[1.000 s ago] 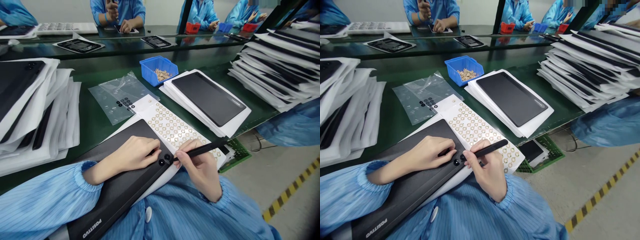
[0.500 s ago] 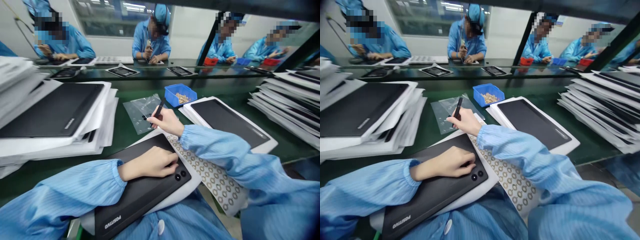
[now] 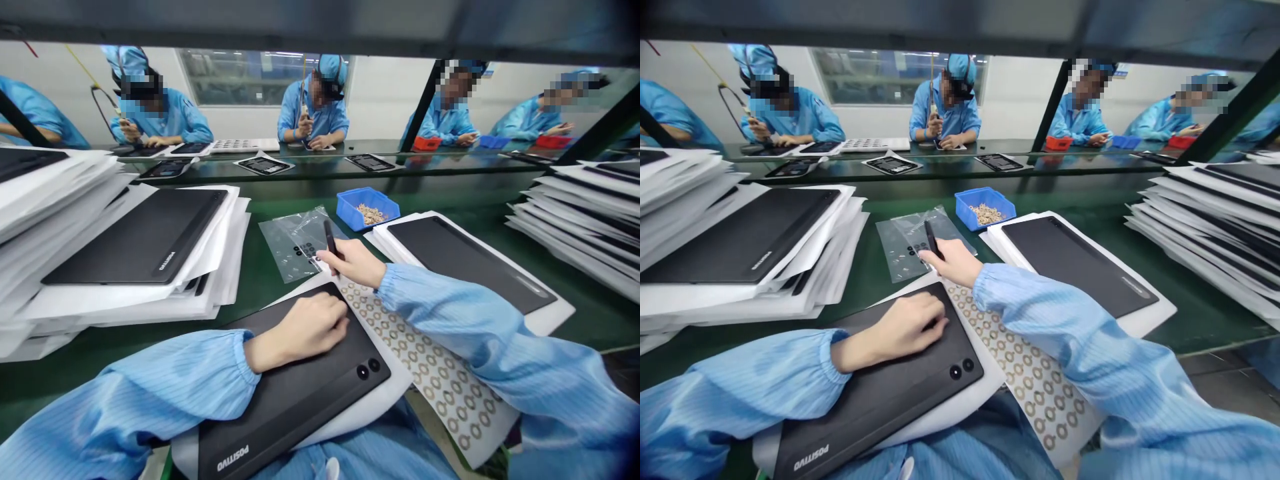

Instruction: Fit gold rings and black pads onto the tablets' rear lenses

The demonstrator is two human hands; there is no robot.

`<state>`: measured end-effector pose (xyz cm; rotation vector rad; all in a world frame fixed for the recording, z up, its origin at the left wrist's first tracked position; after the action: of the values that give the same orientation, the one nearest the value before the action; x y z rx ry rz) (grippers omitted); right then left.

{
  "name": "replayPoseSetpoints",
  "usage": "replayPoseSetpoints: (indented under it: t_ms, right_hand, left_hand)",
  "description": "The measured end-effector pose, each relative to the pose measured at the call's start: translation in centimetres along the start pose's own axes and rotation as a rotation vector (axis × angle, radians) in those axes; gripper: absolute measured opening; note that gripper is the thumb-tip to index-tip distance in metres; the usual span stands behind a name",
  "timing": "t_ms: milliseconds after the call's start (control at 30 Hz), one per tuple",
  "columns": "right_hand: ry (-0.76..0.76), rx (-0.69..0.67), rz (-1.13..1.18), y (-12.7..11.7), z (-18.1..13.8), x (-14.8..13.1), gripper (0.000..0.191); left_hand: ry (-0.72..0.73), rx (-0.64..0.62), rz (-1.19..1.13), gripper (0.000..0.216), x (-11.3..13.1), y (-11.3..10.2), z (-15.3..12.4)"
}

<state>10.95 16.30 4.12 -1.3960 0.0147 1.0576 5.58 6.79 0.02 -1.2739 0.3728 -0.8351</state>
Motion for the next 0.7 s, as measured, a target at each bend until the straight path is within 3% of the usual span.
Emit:
replayPoseSetpoints:
  t_ms: [133,300,433,700]
  right_hand:
    - [0.155,-0.108,-0.123,0.6,-1.7,3.0,0.026]
    - [0.168,-0.083,-0.111,1.7,-2.2,4.5,0.026]
    - [0.123,-0.074,-0.086,2.3,-2.8,3.7,0.027]
    - [0.124,-0.147,0.082,2.8,-3.3,4.0,0.036]
  left_hand:
    - [-0.29,0.099,0.139,0.01,-3.7,-1.3,-0.6]
    - [-0.525,0.035,0.176,0.016,-5.9,-1.4,-1.3]
    - [-0.583,-0.024,0.132,0.022,-6.1,-1.0,-1.2]
    - [-0.535,-0.06,0.175,0.029,-5.8,-0.8,-1.0]
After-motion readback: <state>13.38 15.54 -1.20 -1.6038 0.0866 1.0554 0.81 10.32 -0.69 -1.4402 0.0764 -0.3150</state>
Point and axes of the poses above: each hand's wrist, its own z-axis towards the middle knuckle, its own y-axis out of the palm, x = y × z, the point moved 7 cm from there along z, towards the middle knuckle, and after that the axes turned 2 degrees about z, right-handed, at the moved point
